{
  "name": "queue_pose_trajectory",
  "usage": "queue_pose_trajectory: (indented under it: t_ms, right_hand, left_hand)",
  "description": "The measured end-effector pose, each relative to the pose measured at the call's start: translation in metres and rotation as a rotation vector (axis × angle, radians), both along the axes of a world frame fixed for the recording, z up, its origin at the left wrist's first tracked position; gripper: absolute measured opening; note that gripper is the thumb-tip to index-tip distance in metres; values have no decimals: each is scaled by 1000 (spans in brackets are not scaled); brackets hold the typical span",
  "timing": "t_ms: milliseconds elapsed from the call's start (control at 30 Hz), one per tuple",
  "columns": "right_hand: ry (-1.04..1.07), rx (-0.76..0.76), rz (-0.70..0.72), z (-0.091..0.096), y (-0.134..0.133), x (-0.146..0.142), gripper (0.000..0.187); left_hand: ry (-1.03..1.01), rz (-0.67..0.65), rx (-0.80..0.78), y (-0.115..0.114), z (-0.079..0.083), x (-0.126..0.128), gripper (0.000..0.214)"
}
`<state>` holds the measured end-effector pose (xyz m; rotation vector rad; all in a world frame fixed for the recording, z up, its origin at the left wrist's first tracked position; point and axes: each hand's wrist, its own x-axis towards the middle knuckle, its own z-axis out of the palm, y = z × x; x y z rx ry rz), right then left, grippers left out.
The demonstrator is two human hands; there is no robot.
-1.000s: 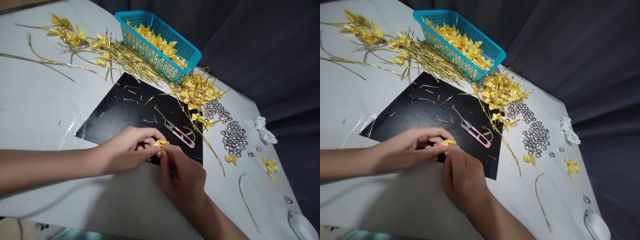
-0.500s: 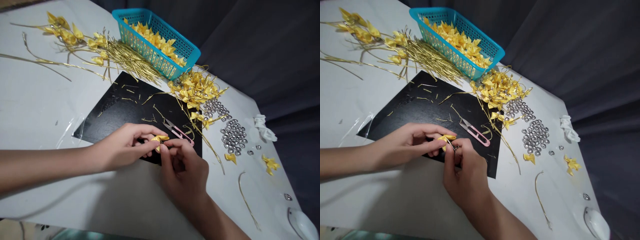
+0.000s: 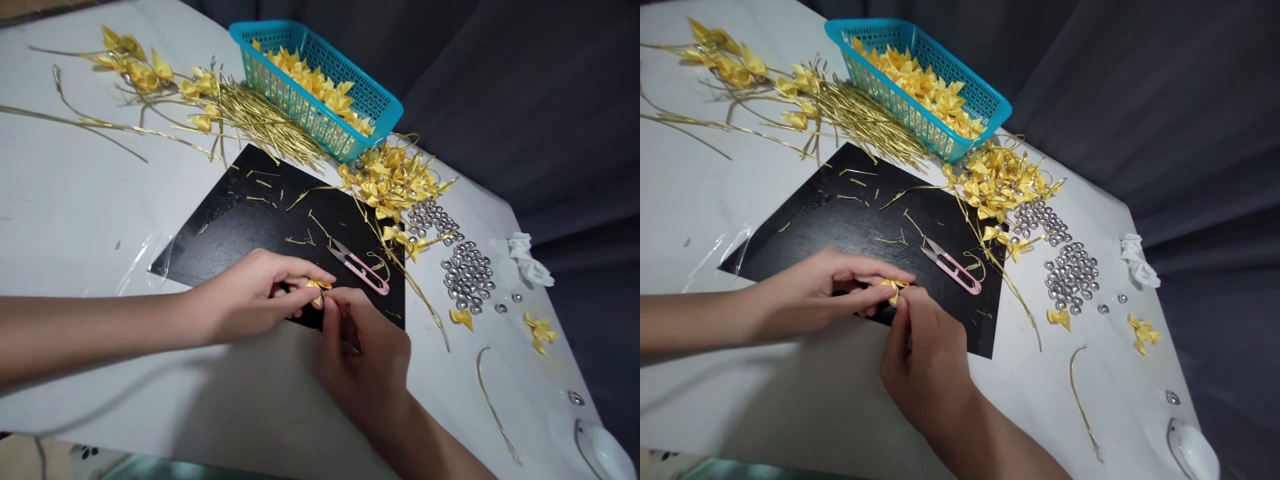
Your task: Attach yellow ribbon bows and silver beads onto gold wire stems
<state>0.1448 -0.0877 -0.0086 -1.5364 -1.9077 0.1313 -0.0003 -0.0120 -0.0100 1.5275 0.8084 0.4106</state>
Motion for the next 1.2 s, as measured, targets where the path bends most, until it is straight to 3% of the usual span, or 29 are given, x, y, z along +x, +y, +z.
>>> queue_pose_trajectory:
  t_ms: [133, 267, 367, 500, 700, 800, 967, 1200]
  right_hand:
    - [17, 57, -50, 0, 0, 0, 9]
    - [9, 84, -103, 1, 0, 1, 7]
    - [-1, 92, -111, 1, 2, 1, 7]
    - [-12, 113, -97, -1, 2, 1, 8]
    - [-12, 123, -60, -2, 0, 2, 10]
    - [-1, 135, -51, 1, -1, 1, 10]
    - [32, 94, -49, 3, -3, -2, 12]
    - [138, 57, -59, 2, -4, -4, 16]
  left_hand:
    - [-102, 98, -118, -2, 0, 0, 35]
    - [-183, 168, -257, -3, 2, 0, 20]
    - [-187, 199, -268, -2, 5, 1, 13]
    - [-133, 249, -45, -2, 7, 1, 8]
    - [2, 224, 658, -7, 4, -6, 11]
    - [9, 165, 858, -11, 1, -9, 16]
    - [80, 62, 719, -19, 5, -10, 24]
    - [31, 118, 611, -11, 9, -13, 22]
